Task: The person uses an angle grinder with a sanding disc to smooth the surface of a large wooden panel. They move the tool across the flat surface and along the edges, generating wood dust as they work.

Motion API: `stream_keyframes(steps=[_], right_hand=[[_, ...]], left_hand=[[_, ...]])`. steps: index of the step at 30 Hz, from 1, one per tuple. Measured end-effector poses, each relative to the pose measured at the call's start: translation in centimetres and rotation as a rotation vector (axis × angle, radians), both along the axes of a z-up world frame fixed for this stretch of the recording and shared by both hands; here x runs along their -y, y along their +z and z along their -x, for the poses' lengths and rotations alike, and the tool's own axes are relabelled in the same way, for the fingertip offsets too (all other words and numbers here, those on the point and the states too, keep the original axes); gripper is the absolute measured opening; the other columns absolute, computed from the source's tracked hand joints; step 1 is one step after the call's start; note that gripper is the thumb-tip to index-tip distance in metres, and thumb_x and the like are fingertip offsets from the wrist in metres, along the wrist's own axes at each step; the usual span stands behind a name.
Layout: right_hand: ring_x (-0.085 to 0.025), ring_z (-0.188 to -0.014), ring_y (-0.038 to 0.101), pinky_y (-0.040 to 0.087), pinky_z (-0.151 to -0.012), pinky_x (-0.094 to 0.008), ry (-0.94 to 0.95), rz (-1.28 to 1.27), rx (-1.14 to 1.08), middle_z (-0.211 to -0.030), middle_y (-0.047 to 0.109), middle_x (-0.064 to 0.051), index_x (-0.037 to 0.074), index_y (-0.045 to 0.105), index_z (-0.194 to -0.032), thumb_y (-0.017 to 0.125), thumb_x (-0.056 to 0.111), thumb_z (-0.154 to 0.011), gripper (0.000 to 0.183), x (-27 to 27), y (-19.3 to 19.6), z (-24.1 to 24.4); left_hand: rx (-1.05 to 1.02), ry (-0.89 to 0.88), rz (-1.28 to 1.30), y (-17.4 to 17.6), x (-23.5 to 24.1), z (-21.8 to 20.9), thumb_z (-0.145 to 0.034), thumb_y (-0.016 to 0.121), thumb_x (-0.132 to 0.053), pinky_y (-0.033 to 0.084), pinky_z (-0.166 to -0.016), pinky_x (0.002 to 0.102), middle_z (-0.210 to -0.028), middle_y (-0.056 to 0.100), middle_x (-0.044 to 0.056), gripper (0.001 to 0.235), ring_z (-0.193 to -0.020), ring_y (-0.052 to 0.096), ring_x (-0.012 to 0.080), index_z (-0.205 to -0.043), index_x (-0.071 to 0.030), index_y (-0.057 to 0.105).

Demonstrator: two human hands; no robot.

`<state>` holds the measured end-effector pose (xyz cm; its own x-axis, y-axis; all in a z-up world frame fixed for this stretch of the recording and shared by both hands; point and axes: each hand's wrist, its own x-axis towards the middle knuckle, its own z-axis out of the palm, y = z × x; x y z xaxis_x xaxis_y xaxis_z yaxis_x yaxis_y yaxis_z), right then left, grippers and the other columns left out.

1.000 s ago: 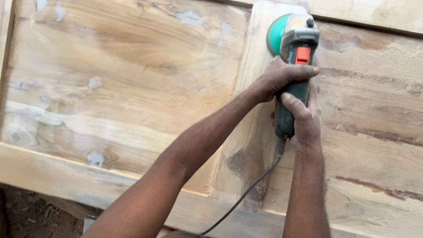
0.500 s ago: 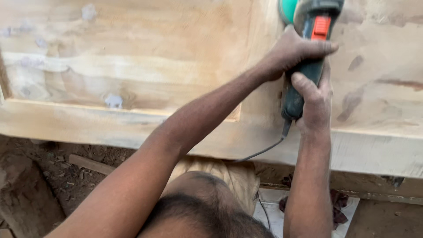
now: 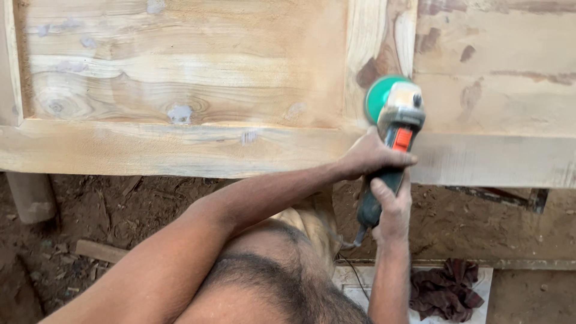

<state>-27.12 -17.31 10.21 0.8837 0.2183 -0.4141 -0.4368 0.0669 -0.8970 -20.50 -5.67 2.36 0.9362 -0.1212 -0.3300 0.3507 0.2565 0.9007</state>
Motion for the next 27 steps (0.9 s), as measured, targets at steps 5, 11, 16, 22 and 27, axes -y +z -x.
stream_keyframes(steps=[5, 11, 16, 22, 27], right_hand=[[-0.023, -0.078, 0.065, 0.059, -0.062, -0.035, -0.119, 0.005, -0.018, -0.11, 0.058, -0.015, 0.005, 0.036, -0.154, 0.073, 0.022, -0.08, 0.084, 1.4, -1.3, 6.2], [-0.021, -0.106, 0.065, 0.062, -0.086, -0.034, -0.169, -0.02, -0.003, -0.125, 0.055, -0.013, 0.005, 0.033, -0.157, 0.075, 0.021, -0.082, 0.087, 1.7, -2.4, 12.9], [-0.024, -0.082, 0.068, 0.063, -0.066, -0.036, -0.195, 0.013, -0.05, -0.111, 0.058, -0.015, 0.007, 0.03, -0.156, 0.072, 0.023, -0.08, 0.089, 0.8, -1.5, 12.2], [-0.022, -0.071, 0.068, 0.061, -0.057, -0.035, -0.144, -0.003, -0.031, -0.102, 0.062, -0.014, 0.005, 0.031, -0.154, 0.07, 0.021, -0.083, 0.083, -0.2, -0.6, 5.4], [-0.021, -0.071, 0.067, 0.061, -0.058, -0.034, -0.125, -0.042, -0.037, -0.103, 0.061, -0.013, 0.006, 0.033, -0.154, 0.069, 0.019, -0.083, 0.08, -1.5, -1.1, -1.0]], left_hand=[[0.013, -0.075, -0.049, 0.2, 1.1, 5.3, -0.069, 0.088, -0.041, 0.06, -0.065, 0.033, -0.082, 0.072, 0.012, 0.052, -0.071, 0.068, 0.0175, -0.093, 0.001, 0.067], [-0.039, -0.185, -0.178, 0.6, 1.0, 11.6, -0.065, 0.087, -0.046, 0.063, -0.068, 0.034, -0.084, 0.073, 0.011, 0.059, -0.071, 0.072, 0.0198, -0.097, -0.001, 0.064], [-0.04, -0.214, -0.209, 0.8, 0.9, 10.7, -0.066, 0.088, -0.046, 0.062, -0.069, 0.036, -0.084, 0.074, 0.015, 0.06, -0.073, 0.072, 0.021, -0.094, 0.001, 0.064], [0.008, -0.162, -0.071, -0.9, 1.3, 3.9, -0.066, 0.088, -0.041, 0.063, -0.066, 0.035, -0.085, 0.069, 0.011, 0.058, -0.073, 0.069, 0.0199, -0.101, -0.004, 0.06], [-0.064, -0.15, 0.057, -2.1, -0.7, -2.3, -0.067, 0.088, -0.036, 0.064, -0.066, 0.035, -0.086, 0.065, 0.01, 0.058, -0.075, 0.068, 0.0203, -0.104, -0.004, 0.057]])
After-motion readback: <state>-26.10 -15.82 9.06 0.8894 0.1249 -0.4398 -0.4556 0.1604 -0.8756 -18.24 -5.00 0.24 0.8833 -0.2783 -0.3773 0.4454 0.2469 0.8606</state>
